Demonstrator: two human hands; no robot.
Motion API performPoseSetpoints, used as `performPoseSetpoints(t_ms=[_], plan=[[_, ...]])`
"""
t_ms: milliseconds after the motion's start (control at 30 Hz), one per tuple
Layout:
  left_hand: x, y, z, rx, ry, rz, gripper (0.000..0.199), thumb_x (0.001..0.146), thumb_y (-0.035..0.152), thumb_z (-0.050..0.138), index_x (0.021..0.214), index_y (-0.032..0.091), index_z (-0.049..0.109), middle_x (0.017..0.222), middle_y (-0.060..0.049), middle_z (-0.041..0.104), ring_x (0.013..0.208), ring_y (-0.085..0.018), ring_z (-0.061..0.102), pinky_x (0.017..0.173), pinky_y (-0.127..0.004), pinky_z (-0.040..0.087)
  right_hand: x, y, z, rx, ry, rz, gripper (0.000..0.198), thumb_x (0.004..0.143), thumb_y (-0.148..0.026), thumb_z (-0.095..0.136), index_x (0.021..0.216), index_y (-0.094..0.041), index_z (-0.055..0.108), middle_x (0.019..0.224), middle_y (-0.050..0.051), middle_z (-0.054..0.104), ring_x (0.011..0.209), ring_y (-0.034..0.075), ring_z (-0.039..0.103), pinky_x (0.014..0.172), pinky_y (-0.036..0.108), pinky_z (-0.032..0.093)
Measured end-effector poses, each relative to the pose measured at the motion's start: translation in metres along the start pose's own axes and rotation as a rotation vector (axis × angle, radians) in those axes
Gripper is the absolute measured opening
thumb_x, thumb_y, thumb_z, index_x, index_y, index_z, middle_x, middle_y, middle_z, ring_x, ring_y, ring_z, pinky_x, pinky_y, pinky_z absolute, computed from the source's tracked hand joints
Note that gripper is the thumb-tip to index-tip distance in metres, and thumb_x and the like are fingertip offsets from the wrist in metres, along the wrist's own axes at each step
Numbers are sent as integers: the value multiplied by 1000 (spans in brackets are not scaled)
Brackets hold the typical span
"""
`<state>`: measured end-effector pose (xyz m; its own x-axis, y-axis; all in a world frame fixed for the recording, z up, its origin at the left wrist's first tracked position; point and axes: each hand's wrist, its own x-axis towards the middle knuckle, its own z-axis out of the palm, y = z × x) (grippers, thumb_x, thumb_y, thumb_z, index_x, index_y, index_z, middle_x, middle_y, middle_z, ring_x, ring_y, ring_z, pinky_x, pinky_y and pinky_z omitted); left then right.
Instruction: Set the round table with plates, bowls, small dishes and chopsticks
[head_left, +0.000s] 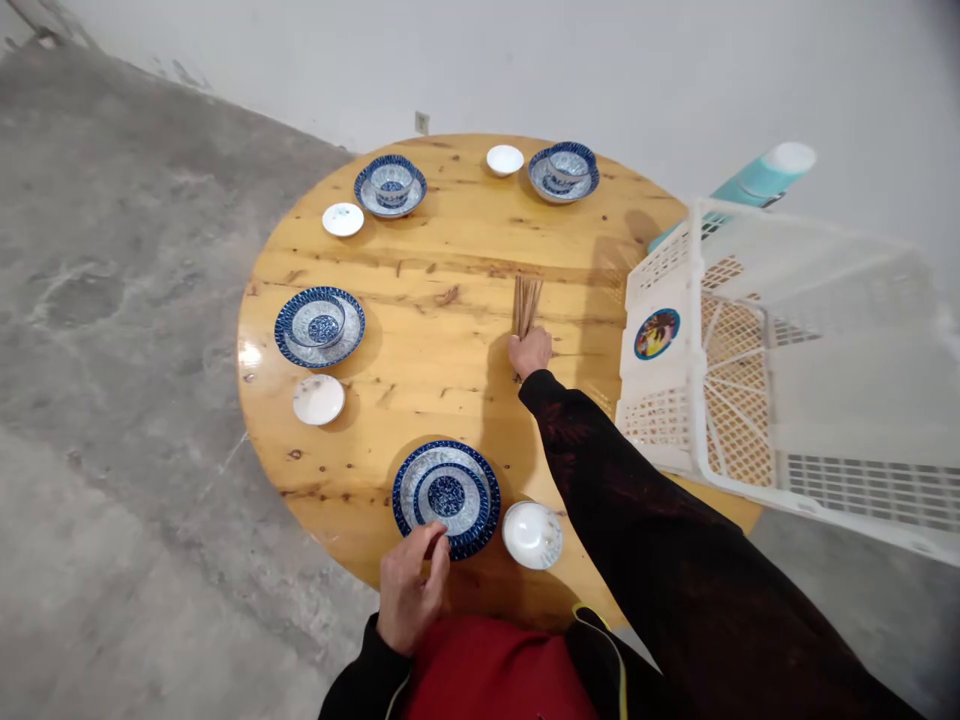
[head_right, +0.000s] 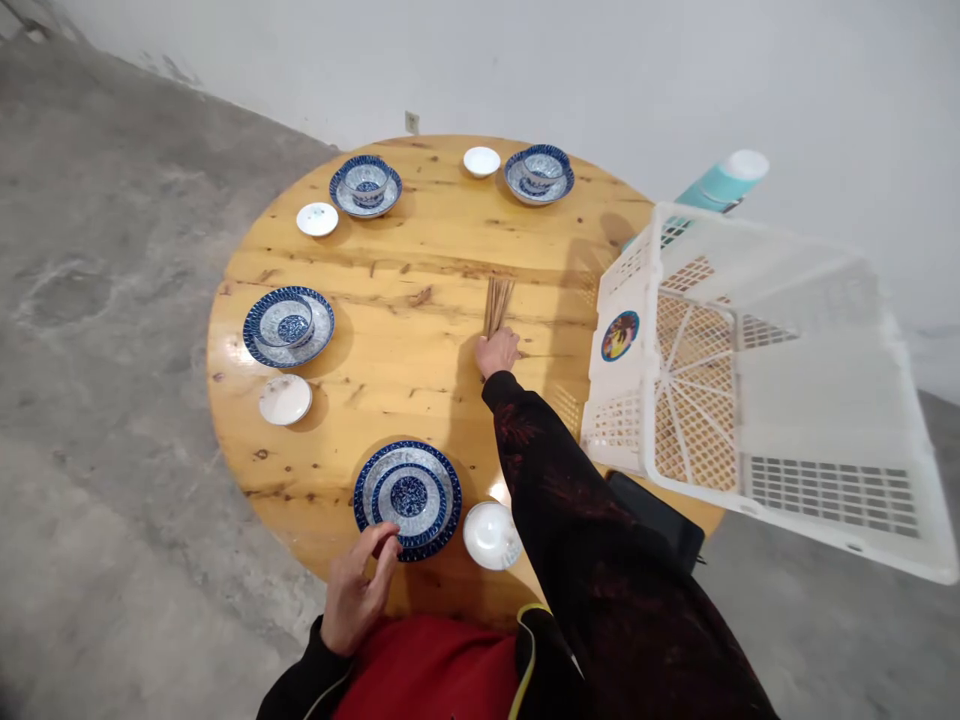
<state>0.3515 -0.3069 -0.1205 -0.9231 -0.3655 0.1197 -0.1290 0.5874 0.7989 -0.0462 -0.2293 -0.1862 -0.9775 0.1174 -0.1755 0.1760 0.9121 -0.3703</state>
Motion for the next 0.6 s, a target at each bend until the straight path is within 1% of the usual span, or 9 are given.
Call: performPoseSetpoints(t_ms=[67,133,300,433,533,600], plan=[[3,-2,0,-6,3,4,15,103,19,55,109,18,69,95,-5,81,80,-13,79,77,-19,62,-3,-3,5,-8,16,-18,36,92,-21,58,124,-4,60,129,27,61,123,34,59,109,47,46],[5,-4,-1,-8,4,3,15,103,19,55,109,18,69,95,-5,81,80,-13,79,77,-19,62,-6,-5,8,-29,26,-45,35,92,-19,57,124,-4,59,132,26,58,126,34,56,112,47,43],[3,-7,-4,-11,-8,-23,16,104,21,55,108,17,70,95,-6,81,80,-13,79,77,-19,63,-13,-4,9,-119,4,-100,31,97,-22,55,123,-6,60,134,28,53,129,37,52,105,49,47],[0,-10,-4,-14,-28,-67,19,105,23,53,109,18,71,97,-7,82,80,-13,79,78,-20,63,-17,-2,8,-160,-8,-136,34,99,-25,54,124,-4,63,135,29,55,123,36,57,104,47,46],[-1,-11,-4,-10,-28,-87,20,105,24,53,108,18,71,95,-6,81,80,-13,79,77,-20,63,-13,2,6,-138,-36,-152,39,100,-35,58,122,-4,67,128,28,61,114,34,62,103,45,48],[-1,-12,-5,-11,-26,-95,20,105,25,52,107,18,72,95,-6,82,80,-14,79,78,-20,63,-7,8,3,-114,-53,-160,38,101,-39,56,114,-7,71,114,25,68,107,33,65,98,43,50]])
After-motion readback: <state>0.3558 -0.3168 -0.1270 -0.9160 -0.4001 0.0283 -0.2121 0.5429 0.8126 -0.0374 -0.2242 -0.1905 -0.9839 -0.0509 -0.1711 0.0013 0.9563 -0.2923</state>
